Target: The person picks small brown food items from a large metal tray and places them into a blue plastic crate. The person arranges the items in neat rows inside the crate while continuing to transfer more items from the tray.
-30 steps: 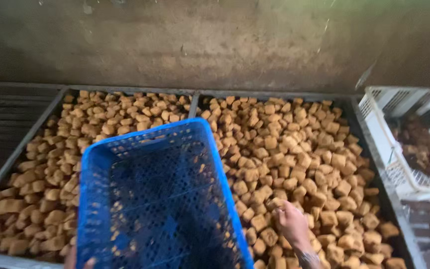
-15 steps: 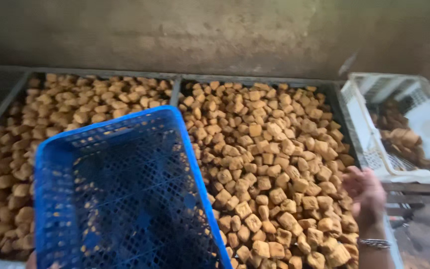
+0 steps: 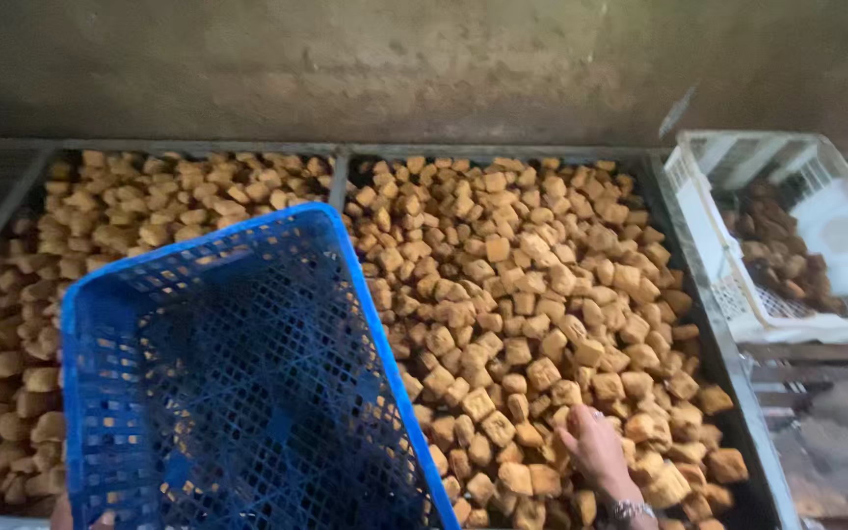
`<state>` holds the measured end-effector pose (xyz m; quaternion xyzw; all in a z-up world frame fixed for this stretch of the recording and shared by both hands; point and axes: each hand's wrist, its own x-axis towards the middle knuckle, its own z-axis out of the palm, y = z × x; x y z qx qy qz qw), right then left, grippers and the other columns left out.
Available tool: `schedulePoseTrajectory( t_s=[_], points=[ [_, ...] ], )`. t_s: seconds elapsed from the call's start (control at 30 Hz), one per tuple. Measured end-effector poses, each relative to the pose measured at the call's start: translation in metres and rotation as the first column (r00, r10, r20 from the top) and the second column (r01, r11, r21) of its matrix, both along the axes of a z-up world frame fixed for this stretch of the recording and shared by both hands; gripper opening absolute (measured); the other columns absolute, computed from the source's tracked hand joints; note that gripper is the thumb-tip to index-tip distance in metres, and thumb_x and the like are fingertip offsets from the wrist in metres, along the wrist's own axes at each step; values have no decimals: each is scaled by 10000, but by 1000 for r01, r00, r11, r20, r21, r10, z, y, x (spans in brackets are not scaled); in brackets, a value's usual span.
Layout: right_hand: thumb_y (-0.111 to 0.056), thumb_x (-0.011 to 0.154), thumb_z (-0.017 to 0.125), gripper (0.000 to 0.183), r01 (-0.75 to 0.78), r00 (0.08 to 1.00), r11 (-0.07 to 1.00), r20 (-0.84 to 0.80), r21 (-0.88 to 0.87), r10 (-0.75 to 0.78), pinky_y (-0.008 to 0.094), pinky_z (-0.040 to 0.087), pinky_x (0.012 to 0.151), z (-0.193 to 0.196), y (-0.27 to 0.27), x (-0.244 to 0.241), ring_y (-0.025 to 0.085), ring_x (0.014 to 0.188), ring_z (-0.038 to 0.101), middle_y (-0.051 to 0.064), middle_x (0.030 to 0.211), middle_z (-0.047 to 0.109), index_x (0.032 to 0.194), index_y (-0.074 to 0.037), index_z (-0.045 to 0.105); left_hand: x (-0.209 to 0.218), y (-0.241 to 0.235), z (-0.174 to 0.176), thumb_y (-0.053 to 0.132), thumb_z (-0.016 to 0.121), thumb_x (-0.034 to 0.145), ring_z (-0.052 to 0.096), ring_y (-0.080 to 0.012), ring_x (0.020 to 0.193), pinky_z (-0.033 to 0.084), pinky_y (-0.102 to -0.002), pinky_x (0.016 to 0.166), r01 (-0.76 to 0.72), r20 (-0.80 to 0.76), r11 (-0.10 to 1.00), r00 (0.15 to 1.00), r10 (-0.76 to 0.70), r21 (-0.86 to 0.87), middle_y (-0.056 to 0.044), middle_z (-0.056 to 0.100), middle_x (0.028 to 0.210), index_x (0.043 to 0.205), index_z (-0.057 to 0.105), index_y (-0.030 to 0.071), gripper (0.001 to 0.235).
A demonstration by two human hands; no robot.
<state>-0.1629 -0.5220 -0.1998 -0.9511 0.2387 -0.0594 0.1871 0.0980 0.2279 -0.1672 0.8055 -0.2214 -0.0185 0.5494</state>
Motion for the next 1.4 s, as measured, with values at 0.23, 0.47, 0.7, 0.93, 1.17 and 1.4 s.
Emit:
schedulePoseTrajectory(
  t_s=[0.23,0.47,0.7,0.93,1.17,1.4],
  points=[
    [-286,849,682,234,-54,997,995,-51,81,58,401,569,746,12,16,-18,268,861,706,62,1017,699,1044,-166,631,-10,9,-8,361,691,787,691,-215,1064,514,-385,959,-136,199,971,975,97,196,-115,732,1121,1283,642,68,578],
    [-209,785,698,267,-376,924,889,-37,-262,380,453,545,711,-28,3,-16,322,917,646,94,979,609,1008,-158,560,-57,-10,-15,201,668,893,658,-211,973,498,-361,968,-564,132,818,824,551,111,-145,683,1099,1432,585,44,568],
    [-239,764,801,341,-228,974,951,65,211,219,386,589,783,-9,24,-29,288,945,695,75,985,666,989,-131,569,-52,10,-38,107,635,912,633,-137,1016,488,-307,986,-428,160,903,894,418,34,-108,658,1170,1496,538,74,592],
    [-84,736,808,533,-493,862,834,268,247,430,418,547,835,-22,76,-39,392,1038,631,176,1263,595,1201,-135,551,-54,11,-40,273,665,913,675,-351,1043,516,-433,974,-536,164,817,844,511,215,-167,682,1168,1489,527,114,613],
    [-40,769,770,500,-323,831,946,484,19,274,467,524,829,-10,94,16,407,975,611,160,1094,608,1189,-142,518,-74,10,-42,313,735,899,663,-463,1111,514,-520,953,-606,175,430,691,701,669,-216,689,1252,1599,500,191,748],
    [27,738,719,517,-357,869,934,379,33,319,437,549,890,-2,89,31,402,1028,645,161,1130,667,1213,-140,600,-75,4,-34,320,693,862,684,-425,1113,526,-523,970,-628,162,527,717,678,573,-185,728,1204,1522,532,235,685]
  ],
)
